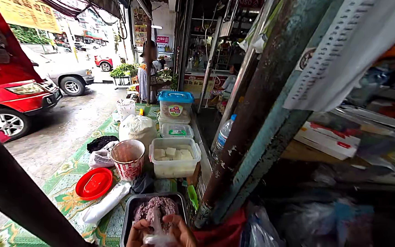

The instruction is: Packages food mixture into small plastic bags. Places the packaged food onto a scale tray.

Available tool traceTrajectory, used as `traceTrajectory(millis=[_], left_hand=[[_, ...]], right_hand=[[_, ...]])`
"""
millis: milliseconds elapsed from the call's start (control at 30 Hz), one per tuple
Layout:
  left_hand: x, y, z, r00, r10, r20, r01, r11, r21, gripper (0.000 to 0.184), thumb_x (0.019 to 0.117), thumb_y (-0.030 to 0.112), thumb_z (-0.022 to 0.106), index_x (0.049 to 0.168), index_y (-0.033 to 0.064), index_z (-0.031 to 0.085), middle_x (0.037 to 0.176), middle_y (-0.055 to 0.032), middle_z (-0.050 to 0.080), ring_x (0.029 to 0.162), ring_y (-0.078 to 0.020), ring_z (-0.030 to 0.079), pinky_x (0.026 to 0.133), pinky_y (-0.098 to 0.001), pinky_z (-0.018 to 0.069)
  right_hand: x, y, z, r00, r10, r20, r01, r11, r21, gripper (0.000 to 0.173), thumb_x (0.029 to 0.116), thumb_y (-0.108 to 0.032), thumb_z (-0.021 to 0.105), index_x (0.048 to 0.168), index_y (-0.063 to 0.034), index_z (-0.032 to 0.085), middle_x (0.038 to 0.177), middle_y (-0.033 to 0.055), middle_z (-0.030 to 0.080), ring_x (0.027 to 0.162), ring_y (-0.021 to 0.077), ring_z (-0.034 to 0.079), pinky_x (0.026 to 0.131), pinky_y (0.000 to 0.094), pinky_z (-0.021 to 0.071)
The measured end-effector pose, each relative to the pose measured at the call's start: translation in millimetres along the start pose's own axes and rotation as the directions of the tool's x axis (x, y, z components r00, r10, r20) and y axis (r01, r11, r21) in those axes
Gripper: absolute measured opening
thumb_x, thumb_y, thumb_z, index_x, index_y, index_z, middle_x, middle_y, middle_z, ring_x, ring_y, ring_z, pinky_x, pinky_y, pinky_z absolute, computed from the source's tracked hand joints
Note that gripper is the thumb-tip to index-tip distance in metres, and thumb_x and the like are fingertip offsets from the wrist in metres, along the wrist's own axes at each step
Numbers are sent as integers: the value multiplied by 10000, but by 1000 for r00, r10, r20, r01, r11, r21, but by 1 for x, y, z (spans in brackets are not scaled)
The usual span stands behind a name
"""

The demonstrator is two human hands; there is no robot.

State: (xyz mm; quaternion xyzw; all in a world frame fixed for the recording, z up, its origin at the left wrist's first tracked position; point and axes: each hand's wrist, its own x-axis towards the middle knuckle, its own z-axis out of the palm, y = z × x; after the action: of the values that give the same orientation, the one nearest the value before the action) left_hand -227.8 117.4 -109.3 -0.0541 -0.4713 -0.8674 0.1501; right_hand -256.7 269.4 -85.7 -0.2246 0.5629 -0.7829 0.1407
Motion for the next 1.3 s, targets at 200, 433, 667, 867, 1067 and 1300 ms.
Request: traceTrajectory(millis=[200, 433, 667, 867, 1067, 1300], left_hand=[[22, 9, -3, 928, -7, 373, -111, 950, 293, 123, 968, 95, 623, 929, 174, 709, 981, 124, 651, 979, 54, 572, 893, -192, 487], [71, 9, -48, 936, 282, 209, -333, 529, 781, 153, 836, -65, 591, 828, -87, 743, 985, -255, 631, 1000, -221, 627, 895, -269, 526], [100, 12, -79, 910, 290, 295, -394, 390, 832, 176, 817, -37, 592, 876, -148, 715, 1104, -371, 600, 921, -356, 662, 816, -392, 573], [153, 25, -139, 944, 309, 114, -229, 368, 901, 282, 944, -6, 521, 1134, -181, 635, 1255, -397, 560, 1147, -406, 605, 940, -411, 529], [152, 18, -138, 945, 324, 54, -210, 471, 856, 234, 882, 58, 522, 949, -126, 649, 1255, -345, 533, 1084, -286, 585, 797, -304, 530], [154, 15, -137, 944, 322, 73, -209, 413, 886, 238, 912, 7, 480, 936, -50, 710, 1201, -269, 633, 989, -220, 641, 765, -265, 524]], right_hand=[[55, 41, -13, 895, -333, -296, 121, 821, -558, 739, 806, -269, 729, 1345, 158, 458, 1014, 115, 623, 800, 97, 608, 686, 246, 533], [75, 23, 43, 897, -356, -263, -3, 588, -809, 575, 684, 105, 718, 1240, 75, 574, 1102, 207, 660, 733, 218, 640, 659, 362, 559], [95, 38, 30, 889, -341, -306, -44, 601, -798, 517, 840, -144, 773, 1279, 41, 573, 1138, 174, 682, 766, 201, 670, 667, 353, 574], [37, 41, 4, 822, 202, -532, -568, 325, -756, 519, 992, -362, 654, 1384, -30, 582, 1339, 218, 624, 1253, 371, 601, 1059, 552, 473], [10, 68, 29, 594, 492, -636, -752, 58, -657, 551, 1020, -314, 620, 1502, -83, 481, 1424, 221, 574, 1255, 410, 602, 1013, 600, 487], [25, 70, 35, 676, 451, -583, -645, -22, -764, 416, 996, 33, 505, 1385, -61, 618, 1278, 222, 675, 1188, 418, 650, 980, 588, 514]])
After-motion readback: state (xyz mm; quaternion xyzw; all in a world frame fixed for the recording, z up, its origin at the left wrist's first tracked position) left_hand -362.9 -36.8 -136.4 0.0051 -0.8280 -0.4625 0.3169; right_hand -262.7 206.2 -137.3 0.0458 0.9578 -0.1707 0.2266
